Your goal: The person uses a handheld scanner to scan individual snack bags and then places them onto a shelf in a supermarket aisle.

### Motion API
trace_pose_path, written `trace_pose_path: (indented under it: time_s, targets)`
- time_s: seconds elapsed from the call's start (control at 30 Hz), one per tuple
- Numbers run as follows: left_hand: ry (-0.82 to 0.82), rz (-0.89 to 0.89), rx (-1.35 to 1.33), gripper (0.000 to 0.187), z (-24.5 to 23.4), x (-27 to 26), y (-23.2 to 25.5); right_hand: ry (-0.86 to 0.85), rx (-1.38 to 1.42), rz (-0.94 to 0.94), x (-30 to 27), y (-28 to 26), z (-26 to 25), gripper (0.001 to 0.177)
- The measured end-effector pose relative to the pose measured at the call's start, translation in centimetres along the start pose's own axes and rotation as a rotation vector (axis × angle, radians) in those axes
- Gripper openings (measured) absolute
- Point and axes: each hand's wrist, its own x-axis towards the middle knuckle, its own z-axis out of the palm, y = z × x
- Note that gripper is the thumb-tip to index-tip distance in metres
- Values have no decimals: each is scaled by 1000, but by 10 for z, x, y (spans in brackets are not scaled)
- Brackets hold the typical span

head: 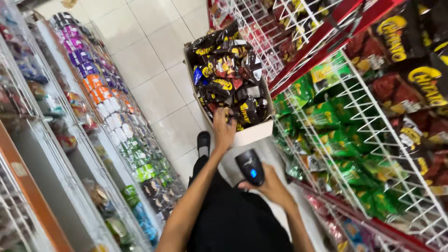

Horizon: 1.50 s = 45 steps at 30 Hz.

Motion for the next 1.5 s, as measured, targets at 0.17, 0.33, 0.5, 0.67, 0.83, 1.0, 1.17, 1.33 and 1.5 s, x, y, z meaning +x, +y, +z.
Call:
trace_pose_path:
  time_s: [0.17,0.33,0.5,0.67,0.83,1.0,1.17,1.33,1.5]
  targets:
    - [-158,330,278,61,-3,113,-51,236,2,-50,48,-40,-8,49]
    - [-580,470,488,69,-13,173,-81,498,-18,60,70,-64,8,52]
    - [-739,632,553,46,-44,203,-53,727,132,174,63,-45,48,48]
    - [-1012,13,16,41,-84,207,15,1054,467,131,70,-10,92,39]
    - [-1214,189,-326,54,-94,180,66,1426,565,65,81,6,101,52]
    - [-1463,304,-500,58,-70,133,87,1436,662,52,46,14,98,50]
    - [-1321,-290,-598,55,-44,68,90,1661,809,-24,8,13,106,43]
    - [-1586,-1182,-1071,64,-20,17,89,1935,1006,-179,-25,31,99,39]
    - [-1507,-737,-601,69,17,-79,110,1877,916,108,-40,35,95,23]
